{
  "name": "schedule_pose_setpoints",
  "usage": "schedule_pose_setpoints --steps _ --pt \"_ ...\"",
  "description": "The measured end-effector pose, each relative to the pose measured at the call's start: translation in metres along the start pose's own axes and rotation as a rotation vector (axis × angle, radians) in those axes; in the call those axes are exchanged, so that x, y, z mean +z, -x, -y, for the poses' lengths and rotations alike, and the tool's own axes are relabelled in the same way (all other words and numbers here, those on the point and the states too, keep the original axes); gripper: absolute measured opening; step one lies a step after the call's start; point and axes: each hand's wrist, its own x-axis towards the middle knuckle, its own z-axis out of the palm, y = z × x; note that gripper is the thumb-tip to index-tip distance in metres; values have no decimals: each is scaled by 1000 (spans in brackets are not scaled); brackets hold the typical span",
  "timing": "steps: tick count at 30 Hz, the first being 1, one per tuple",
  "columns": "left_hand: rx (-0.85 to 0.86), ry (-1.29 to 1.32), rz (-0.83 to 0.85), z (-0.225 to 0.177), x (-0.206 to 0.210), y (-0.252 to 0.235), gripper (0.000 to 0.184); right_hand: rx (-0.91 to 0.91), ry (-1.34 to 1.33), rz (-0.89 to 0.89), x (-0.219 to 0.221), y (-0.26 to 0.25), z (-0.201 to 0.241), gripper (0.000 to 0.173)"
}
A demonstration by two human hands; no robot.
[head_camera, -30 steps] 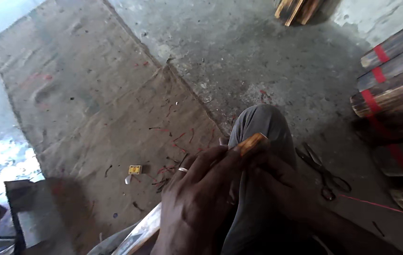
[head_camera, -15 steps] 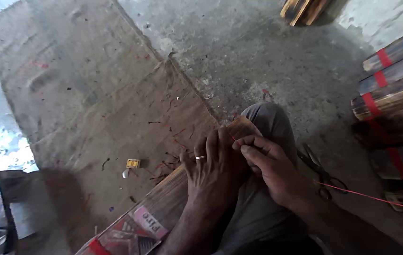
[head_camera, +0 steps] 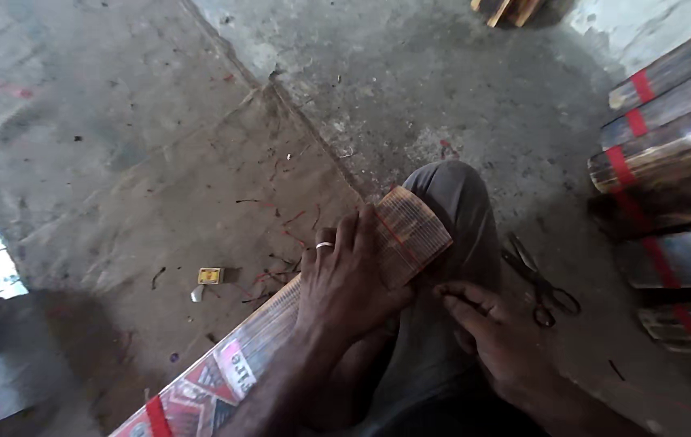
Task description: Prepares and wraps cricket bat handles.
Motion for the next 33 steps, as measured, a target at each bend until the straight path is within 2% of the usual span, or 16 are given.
schedule_pose_setpoints --steps 6,9,13,17,19,22,25,28,30,33 --pt "5 21 28 5 -2 -3 123 23 -60 -3 0 -4 -3 20" --pt "-7 108 136 10 -11 -6 123 -17 -51 67 -3 -5 1 21" --pt "-33 459 393 13 -40 -8 113 -138 -85 186 -5 2 21 19" --pt "-125 1017 705 10 -62 3 95 -223 -197 300 -2 9 41 17" --pt "-124 1252 845 10 -58 11 89 -219 -254 362 -2 11 45 15" --pt "-82 1557 961 10 -42 25 80 -187 -302 429 -3 12 44 17" --pt "-3 1790 1000 14 -17 35 55 -141 -297 455 -2 9 42 18" --pt "80 1981 1060 27 10 32 36 -72 -238 394 0 4 37 17" --pt "88 2046 1056 36 19 26 30 -62 -212 343 -3 4 32 16" --pt "80 2111 1017 42 26 16 28 -143 -134 288 -16 10 23 17"
